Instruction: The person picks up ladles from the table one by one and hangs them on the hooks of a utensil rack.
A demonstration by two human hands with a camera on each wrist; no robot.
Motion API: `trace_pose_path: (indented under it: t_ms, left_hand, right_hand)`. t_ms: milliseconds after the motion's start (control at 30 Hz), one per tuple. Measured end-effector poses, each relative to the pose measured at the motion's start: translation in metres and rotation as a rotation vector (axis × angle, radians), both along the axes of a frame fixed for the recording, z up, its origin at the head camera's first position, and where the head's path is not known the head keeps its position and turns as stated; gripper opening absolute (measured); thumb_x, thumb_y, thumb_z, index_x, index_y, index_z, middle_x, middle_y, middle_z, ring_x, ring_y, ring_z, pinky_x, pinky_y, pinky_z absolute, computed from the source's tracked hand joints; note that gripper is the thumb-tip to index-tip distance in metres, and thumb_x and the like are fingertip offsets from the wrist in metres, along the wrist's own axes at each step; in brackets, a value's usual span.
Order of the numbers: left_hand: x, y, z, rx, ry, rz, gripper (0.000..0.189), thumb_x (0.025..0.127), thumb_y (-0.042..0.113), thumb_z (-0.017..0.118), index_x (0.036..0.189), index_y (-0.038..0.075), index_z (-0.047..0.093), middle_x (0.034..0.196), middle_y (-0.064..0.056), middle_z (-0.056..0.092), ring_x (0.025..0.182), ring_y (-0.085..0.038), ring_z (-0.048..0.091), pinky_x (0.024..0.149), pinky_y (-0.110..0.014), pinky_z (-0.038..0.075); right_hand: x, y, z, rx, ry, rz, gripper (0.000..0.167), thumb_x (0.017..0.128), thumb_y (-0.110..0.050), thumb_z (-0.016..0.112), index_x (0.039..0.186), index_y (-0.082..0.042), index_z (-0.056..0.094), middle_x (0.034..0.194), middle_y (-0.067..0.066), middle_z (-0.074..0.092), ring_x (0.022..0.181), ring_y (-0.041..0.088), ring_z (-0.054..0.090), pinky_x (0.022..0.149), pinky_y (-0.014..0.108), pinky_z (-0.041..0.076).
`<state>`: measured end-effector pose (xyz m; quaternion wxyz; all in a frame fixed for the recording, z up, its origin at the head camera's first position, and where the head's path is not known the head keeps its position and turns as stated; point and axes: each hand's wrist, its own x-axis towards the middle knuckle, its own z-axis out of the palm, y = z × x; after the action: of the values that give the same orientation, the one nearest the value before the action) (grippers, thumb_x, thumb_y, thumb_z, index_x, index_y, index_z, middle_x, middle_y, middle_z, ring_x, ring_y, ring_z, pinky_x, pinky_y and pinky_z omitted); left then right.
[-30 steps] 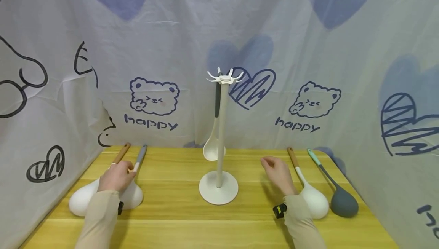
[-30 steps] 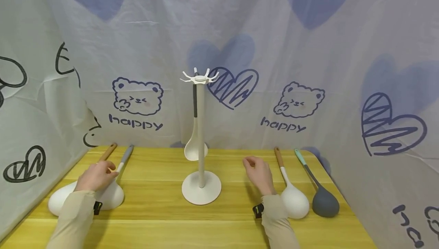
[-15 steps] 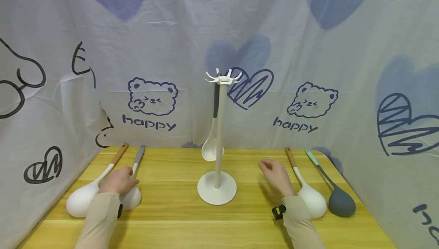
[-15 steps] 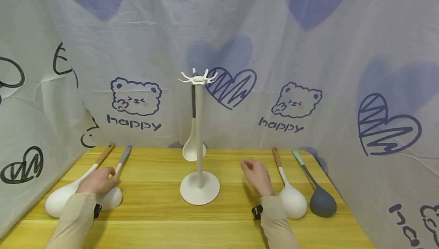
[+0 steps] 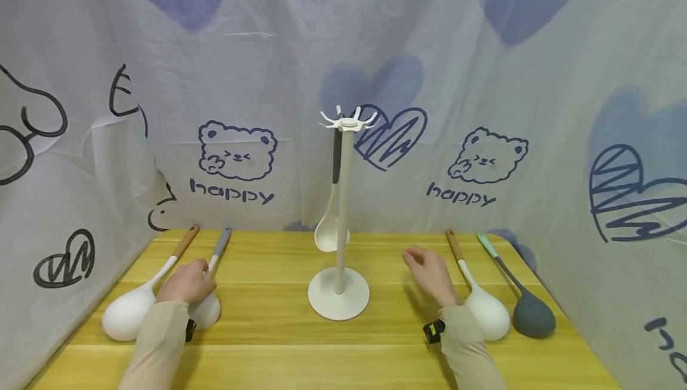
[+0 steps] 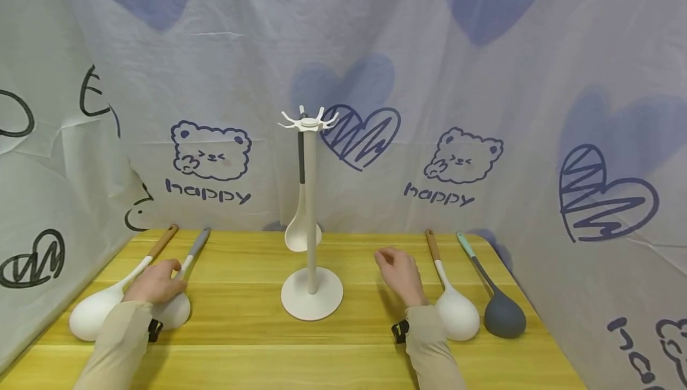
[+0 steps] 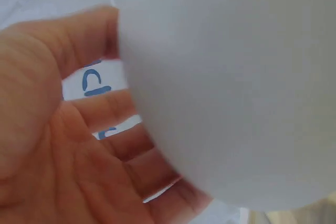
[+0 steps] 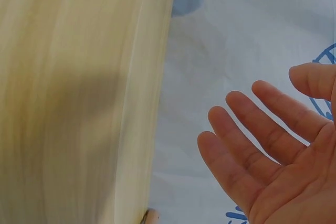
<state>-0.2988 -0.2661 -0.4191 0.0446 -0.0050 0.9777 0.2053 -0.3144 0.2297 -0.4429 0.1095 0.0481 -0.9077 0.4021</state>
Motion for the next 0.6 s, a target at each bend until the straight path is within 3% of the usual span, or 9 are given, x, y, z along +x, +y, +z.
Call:
trace_pose_path:
  t_ms: [233,400,600]
  left_hand:
    - [0.002,0.0,-0.007,0.054,0.065,0.072,0.014,0.09,0.011,0.062,0.09,-0.002,0.059,0.075,-0.013,0.061,0.066,-0.025,0.055,0.056,-0.036,0.045]
    - [0.0035,-0.0009,-0.0079,0.08,0.088,0.1,0.012,0.09,0.008,0.058,0.081,0.0,0.057,0.07,-0.012,0.058,0.062,-0.024,0.051,0.054,-0.034,0.042]
    - [0.0068,-0.0038,-0.0014,0.084,0.116,0.118,0.017,0.086,0.01,0.056,0.07,0.004,0.055,0.065,-0.009,0.053,0.06,-0.023,0.046,0.051,-0.032,0.039]
  right_hand:
    - [-0.002,-0.0026,-0.0006,0.008,-0.012,-0.002,0.038,0.102,-0.032,0.053,0.128,-0.007,0.064,0.124,0.014,0.068,0.115,0.031,0.063,0.097,0.048,0.052]
    - [-0.0004,-0.003,0.0003,0.005,-0.012,0.0,0.038,0.102,-0.031,0.053,0.128,-0.006,0.064,0.124,0.015,0.068,0.115,0.032,0.063,0.097,0.049,0.051]
    - [0.0014,-0.0016,0.0015,-0.003,-0.021,0.007,0.039,0.102,-0.032,0.052,0.13,-0.006,0.063,0.126,0.015,0.066,0.116,0.033,0.062,0.098,0.05,0.051]
